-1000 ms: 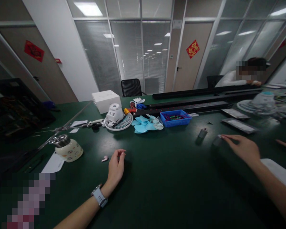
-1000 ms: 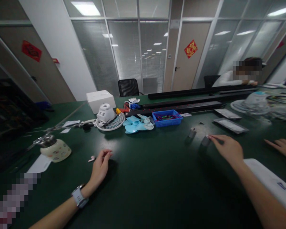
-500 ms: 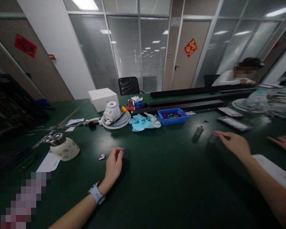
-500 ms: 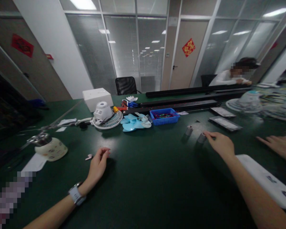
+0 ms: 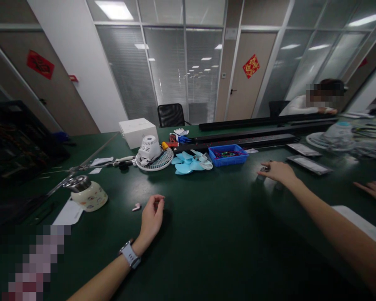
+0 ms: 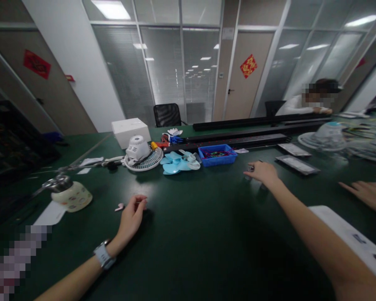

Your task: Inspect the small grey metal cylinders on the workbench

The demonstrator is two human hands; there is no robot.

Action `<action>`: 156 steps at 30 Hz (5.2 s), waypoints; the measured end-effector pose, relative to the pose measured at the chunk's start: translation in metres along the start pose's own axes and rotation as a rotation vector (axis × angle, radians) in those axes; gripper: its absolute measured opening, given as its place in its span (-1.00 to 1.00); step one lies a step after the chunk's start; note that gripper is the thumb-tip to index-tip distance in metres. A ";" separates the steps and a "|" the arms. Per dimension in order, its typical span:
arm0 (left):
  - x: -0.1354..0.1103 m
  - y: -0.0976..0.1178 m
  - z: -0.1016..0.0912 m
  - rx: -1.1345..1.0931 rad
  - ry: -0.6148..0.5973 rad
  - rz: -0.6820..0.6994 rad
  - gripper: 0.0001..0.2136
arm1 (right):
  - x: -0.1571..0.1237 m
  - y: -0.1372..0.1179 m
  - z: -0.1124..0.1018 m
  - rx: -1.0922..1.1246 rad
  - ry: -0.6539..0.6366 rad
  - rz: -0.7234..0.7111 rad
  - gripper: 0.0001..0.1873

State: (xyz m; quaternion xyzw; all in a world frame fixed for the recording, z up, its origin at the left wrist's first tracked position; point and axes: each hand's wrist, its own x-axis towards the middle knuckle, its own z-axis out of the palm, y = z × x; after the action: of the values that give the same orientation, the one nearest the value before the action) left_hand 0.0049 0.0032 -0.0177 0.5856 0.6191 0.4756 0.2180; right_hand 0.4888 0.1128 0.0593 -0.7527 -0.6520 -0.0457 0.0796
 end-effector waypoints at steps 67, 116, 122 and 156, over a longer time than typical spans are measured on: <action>0.005 -0.004 -0.005 0.179 0.002 0.099 -0.61 | -0.015 -0.052 0.019 0.043 0.234 -0.217 -0.45; 0.003 -0.003 -0.003 0.268 -0.110 0.174 -0.61 | -0.006 0.023 0.010 0.266 0.255 0.079 -0.62; 0.000 -0.001 -0.004 0.263 -0.123 0.167 -0.61 | -0.026 0.033 0.020 0.263 0.311 0.177 -0.45; -0.015 0.041 0.009 0.064 -0.222 0.367 -0.81 | -0.152 -0.259 0.061 0.957 -0.223 -0.760 -0.60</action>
State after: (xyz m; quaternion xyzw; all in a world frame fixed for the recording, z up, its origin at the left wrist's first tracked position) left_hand 0.0372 -0.0129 0.0085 0.7437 0.4893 0.4201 0.1760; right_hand 0.2083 0.0117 -0.0113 -0.3492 -0.8270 0.3051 0.3178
